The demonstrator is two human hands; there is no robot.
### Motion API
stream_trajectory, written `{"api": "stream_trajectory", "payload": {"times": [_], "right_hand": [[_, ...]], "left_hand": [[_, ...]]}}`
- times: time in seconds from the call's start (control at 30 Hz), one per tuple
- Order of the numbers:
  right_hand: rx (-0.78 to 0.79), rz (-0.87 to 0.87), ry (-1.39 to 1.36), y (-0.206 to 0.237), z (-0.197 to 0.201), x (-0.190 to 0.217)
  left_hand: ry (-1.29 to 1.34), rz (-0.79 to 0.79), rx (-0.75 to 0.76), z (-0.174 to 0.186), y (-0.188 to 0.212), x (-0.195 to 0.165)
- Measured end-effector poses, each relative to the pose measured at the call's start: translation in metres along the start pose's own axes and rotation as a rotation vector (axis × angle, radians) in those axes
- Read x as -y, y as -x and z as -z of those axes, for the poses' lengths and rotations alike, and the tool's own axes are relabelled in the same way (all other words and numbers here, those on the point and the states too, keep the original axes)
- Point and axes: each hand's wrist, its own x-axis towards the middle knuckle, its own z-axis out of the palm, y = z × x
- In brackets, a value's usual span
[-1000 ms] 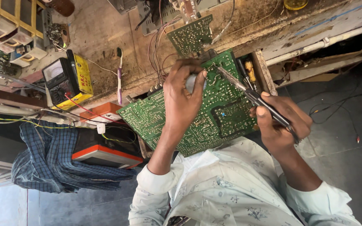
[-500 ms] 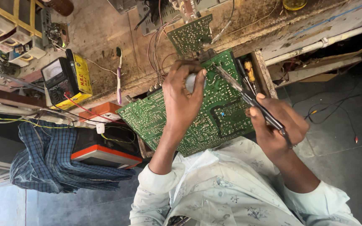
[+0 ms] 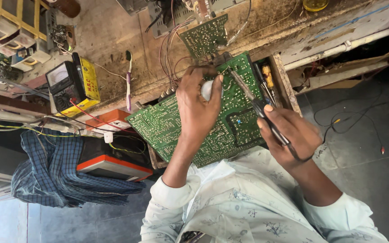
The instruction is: The person holds a green circuit board on a cluttered workbench and solders components on it with a soldering iron, steadying the board with the other hand. They reposition and turn the board to reach different solder points and briefly reach across the bench for supplies before resuming soldering.
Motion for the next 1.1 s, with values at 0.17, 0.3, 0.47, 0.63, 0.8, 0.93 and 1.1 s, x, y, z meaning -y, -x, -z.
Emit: {"api": "stream_trajectory", "payload": {"times": [0.17,0.3,0.47,0.63,0.8,0.93,1.1], "right_hand": [[-0.076,-0.045,-0.052,0.000,-0.007,0.001],[-0.086,-0.081,-0.075,-0.002,-0.009,0.005],[-0.074,-0.088,-0.055,-0.009,-0.003,0.011],[-0.035,-0.218,-0.054,-0.014,0.005,0.014],[-0.060,-0.374,-0.265,-0.014,0.007,0.008],[-0.096,-0.377,-0.339,-0.011,0.005,0.004],[-0.103,-0.340,-0.337,-0.008,0.005,0.002]], "left_hand": [[0.009,0.094,0.027,-0.001,0.000,0.000],[-0.006,0.058,0.004,-0.001,0.000,0.000],[0.011,0.068,0.000,0.000,0.000,0.000],[0.048,0.105,0.018,0.000,0.001,-0.001],[0.034,0.098,0.030,0.002,0.005,-0.001],[0.031,0.007,0.006,0.003,0.006,-0.001],[0.072,0.074,0.029,0.003,0.007,-0.003]]}}
